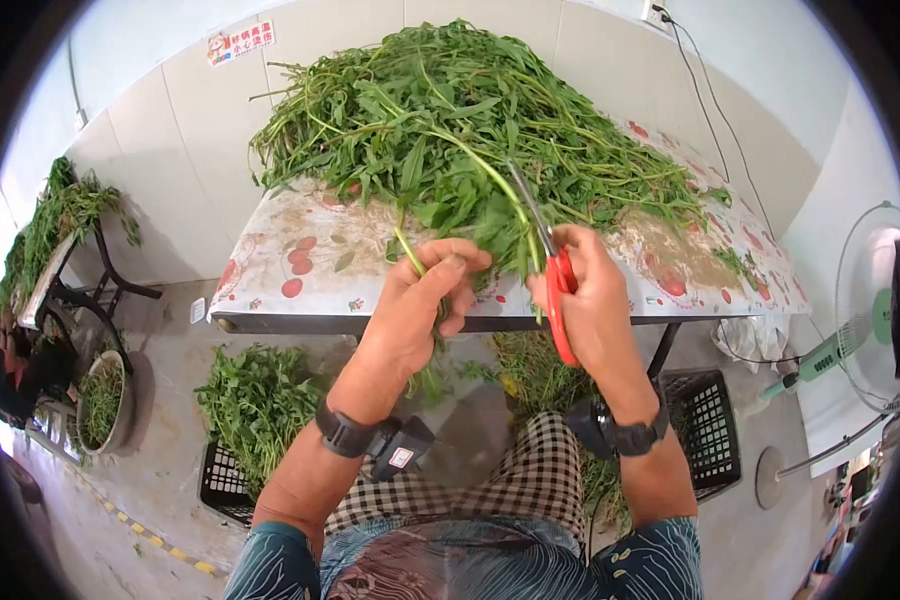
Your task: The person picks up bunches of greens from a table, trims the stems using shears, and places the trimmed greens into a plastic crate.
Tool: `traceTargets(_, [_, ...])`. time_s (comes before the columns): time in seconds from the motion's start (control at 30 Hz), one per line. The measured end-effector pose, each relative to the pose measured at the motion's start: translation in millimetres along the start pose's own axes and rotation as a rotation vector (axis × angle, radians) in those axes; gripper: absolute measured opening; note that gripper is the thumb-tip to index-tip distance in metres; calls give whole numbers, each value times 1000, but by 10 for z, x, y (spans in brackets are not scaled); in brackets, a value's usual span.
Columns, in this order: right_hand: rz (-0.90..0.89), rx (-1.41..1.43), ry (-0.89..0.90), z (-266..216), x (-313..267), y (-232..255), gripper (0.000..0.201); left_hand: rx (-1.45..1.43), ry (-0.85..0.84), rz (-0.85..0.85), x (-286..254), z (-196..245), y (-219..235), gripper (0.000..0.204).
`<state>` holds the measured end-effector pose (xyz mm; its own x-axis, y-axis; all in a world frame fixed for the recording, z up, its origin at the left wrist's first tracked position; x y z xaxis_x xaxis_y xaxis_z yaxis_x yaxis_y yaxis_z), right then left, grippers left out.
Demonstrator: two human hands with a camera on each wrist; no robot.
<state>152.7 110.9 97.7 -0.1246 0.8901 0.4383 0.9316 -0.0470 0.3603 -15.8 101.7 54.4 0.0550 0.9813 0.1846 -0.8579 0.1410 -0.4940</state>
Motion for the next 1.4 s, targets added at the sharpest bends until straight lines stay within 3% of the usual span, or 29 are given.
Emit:
traceTargets(0.03, [-57, 181, -103, -87, -123, -18, 38, 8, -9, 7, 8, -6, -15, 19])
traceTargets(0.17, [-181, 232, -66, 4, -430, -223, 36, 30, 27, 44, 9, -20, -55, 21])
traceTargets(0.3, [-292, 481, -165, -8, -588, -374, 37, 56, 76, 44, -8, -27, -54, 22])
traceTargets(0.43, [-359, 152, 54, 68, -606, -398, 46, 93, 44, -28, -4, -98, -5, 21])
traceTargets(0.53, [-465, 416, -185, 160, -576, -237, 54, 92, -9, -65, -75, -74, -16, 24])
traceTargets(0.57, [-535, 478, -185, 190, -604, -189, 65, 121, -57, -69, -80, -75, 5, 28])
traceTargets(0.67, [-546, 156, -17, 364, -617, -135, 71, 112, -65, -145, -112, -44, -43, 30])
traceTargets(0.77, [-589, 185, -106, 381, -644, -166, 74, 193, 29, -145, -133, -79, -33, 30])
traceTargets(0.87, [-536, 80, -1, 295, -591, -158, 73, 268, 69, -170, -186, -123, -68, 28])
traceTargets(0.97, [-581, 155, -132, 313, -573, -209, 72, 294, 73, -196, -232, -123, -152, 27])
traceTargets(1.17, [-546, 21, -54, 242, -555, -221, 64, 301, 30, -238, -212, -143, -160, 25])
traceTargets(1.27, [-495, 305, -194, 430, -560, -249, 58, 329, 73, -254, -231, -185, -173, 25])
traceTargets(1.4, [-502, 229, -37, 177, -506, -223, 51, 337, 95, -308, -252, -198, -224, 24])
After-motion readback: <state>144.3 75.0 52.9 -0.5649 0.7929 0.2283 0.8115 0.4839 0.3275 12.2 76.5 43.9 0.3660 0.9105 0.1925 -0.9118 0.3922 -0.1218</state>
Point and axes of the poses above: each hand's wrist, its own x-axis towards the middle knuckle, its own y-axis out of the back of the hand, z = x × y, the point moved 6 cm from there along x, towards the middle knuckle, and after that the axes turned 3 degrees about -x, right-handed, at the moved point
